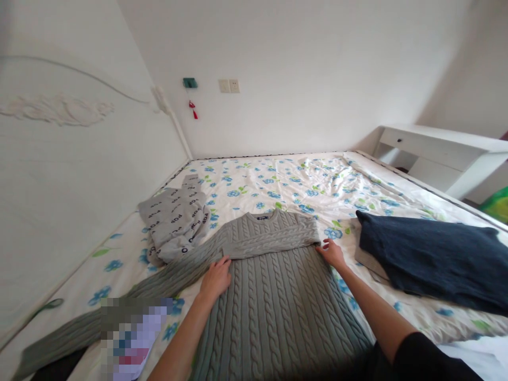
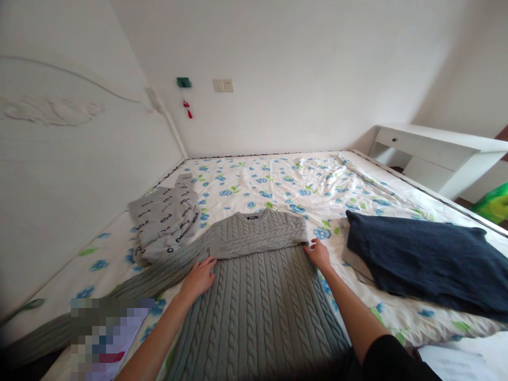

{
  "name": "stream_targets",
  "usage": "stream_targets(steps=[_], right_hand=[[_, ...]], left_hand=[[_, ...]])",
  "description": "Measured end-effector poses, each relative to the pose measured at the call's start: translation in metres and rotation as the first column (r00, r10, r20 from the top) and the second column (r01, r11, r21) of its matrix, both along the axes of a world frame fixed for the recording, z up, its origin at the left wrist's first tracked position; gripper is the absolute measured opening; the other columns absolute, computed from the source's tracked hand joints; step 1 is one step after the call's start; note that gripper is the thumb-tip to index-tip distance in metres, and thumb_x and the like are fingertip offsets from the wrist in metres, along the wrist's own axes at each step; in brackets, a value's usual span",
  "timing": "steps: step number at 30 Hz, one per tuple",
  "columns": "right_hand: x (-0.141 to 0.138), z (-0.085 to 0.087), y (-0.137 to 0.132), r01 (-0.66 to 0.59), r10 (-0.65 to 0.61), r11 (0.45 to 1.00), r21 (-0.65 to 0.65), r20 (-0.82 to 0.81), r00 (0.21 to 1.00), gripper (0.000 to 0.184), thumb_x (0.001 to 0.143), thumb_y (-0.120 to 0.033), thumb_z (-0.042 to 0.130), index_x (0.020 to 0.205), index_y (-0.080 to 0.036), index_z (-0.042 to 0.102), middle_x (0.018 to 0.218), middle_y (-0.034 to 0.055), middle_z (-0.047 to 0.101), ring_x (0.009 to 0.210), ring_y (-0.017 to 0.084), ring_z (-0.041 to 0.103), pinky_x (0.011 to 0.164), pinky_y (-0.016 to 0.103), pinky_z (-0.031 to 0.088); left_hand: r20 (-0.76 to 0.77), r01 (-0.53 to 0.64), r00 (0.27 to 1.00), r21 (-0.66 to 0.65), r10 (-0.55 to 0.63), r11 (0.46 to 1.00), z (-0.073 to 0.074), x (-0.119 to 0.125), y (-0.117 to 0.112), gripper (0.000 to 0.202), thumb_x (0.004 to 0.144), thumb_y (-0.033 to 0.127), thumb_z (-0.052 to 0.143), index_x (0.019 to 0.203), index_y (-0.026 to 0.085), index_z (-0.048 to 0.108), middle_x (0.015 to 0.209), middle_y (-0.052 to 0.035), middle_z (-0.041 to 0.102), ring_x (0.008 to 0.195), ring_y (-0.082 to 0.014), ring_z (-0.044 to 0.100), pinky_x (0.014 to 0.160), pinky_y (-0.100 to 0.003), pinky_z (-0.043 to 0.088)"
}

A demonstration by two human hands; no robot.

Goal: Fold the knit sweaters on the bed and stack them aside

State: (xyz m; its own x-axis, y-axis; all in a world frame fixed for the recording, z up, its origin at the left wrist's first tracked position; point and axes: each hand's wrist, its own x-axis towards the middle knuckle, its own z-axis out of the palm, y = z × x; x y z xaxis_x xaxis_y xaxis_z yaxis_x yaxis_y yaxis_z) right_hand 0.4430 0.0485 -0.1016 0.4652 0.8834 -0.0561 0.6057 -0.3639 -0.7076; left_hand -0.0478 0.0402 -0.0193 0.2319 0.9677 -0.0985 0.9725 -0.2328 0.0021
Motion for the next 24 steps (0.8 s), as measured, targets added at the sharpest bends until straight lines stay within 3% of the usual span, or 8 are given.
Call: stream_targets(steps=[4,7,11,16,19,22,24], right_hand=[[-0.001,-0.001,0.01,-0.039,0.037,0.998,0.039,0.057,0.998,0.023,0.089,-0.033,0.075,0.109,-0.022,0.069,0.099,0.0071,0.078,0.098,0.025,0.073,0.085,0.031,0.049],[0.003,0.005,0.013,-0.083,0.077,0.995,0.052,0.115,0.99,0.009,0.09,-0.022,0.066,0.099,-0.022,0.069,0.099,0.0057,0.076,0.098,0.024,0.07,0.088,0.031,0.047],[0.016,0.013,0.01,-0.065,0.043,0.989,0.132,0.162,0.986,0.009,0.086,-0.016,0.065,0.093,-0.022,0.068,0.104,0.0081,0.072,0.101,0.025,0.066,0.093,0.032,0.046],[0.019,0.008,0.002,-0.062,0.055,0.996,0.068,0.1,0.993,0.012,0.082,-0.01,0.067,0.087,-0.021,0.069,0.093,0.0077,0.07,0.097,0.024,0.066,0.091,0.031,0.045],[0.016,0.008,0.001,-0.093,0.09,0.995,0.034,0.076,0.993,0.016,0.079,-0.013,0.073,0.093,-0.021,0.071,0.095,0.007,0.071,0.1,0.025,0.067,0.094,0.032,0.046],[0.01,0.016,0.003,-0.147,0.14,0.987,0.064,0.112,0.984,0.033,0.078,-0.028,0.083,0.109,-0.023,0.074,0.116,0.0107,0.073,0.114,0.03,0.065,0.106,0.038,0.046],[0.001,0.022,0.005,-0.175,0.16,0.977,0.119,0.128,0.979,0.046,0.081,-0.038,0.084,0.122,-0.023,0.072,0.131,0.0139,0.07,0.126,0.034,0.062,0.115,0.042,0.042]], left_hand=[[0.017,-0.012,1.0,0.04,0.011,0.999,0.004,-0.009,0.002,0.055,0.094,0.014,0.046,0.142,0.017,0.072,0.164,-0.0117,0.057,0.138,-0.0311,0.06,0.119,-0.047,0.046],[-0.05,-0.092,0.995,-0.063,0.089,0.994,0.005,-0.01,0.0,0.053,0.095,0.018,0.046,0.139,0.019,0.075,0.164,-0.0106,0.056,0.131,-0.0359,0.063,0.109,-0.052,0.052],[-0.119,-0.142,0.985,-0.135,0.126,0.981,0.004,-0.004,-0.003,0.053,0.097,0.023,0.042,0.14,0.017,0.073,0.171,-0.0095,0.047,0.139,-0.0409,0.058,0.102,-0.055,0.056],[-0.109,-0.119,0.989,-0.182,0.101,0.976,0.006,-0.002,-0.002,0.053,0.096,0.021,0.043,0.141,0.017,0.071,0.173,-0.01,0.045,0.137,-0.0404,0.06,0.104,-0.055,0.055],[-0.084,-0.115,0.991,-0.156,0.103,0.981,0.01,-0.002,-0.003,0.049,0.093,0.014,0.045,0.131,0.018,0.076,0.168,-0.0099,0.052,0.134,-0.0367,0.062,0.104,-0.05,0.054],[-0.036,-0.099,0.995,-0.052,0.097,0.994,0.019,0.001,-0.004,0.041,0.094,0.011,0.044,0.115,0.02,0.077,0.144,-0.0108,0.071,0.123,-0.0317,0.065,0.098,-0.044,0.054],[-0.015,-0.073,0.997,0.039,0.074,0.997,0.023,0.009,-0.002,0.036,0.096,0.014,0.044,0.112,0.02,0.076,0.129,-0.0119,0.075,0.118,-0.0312,0.064,0.097,-0.044,0.053]])
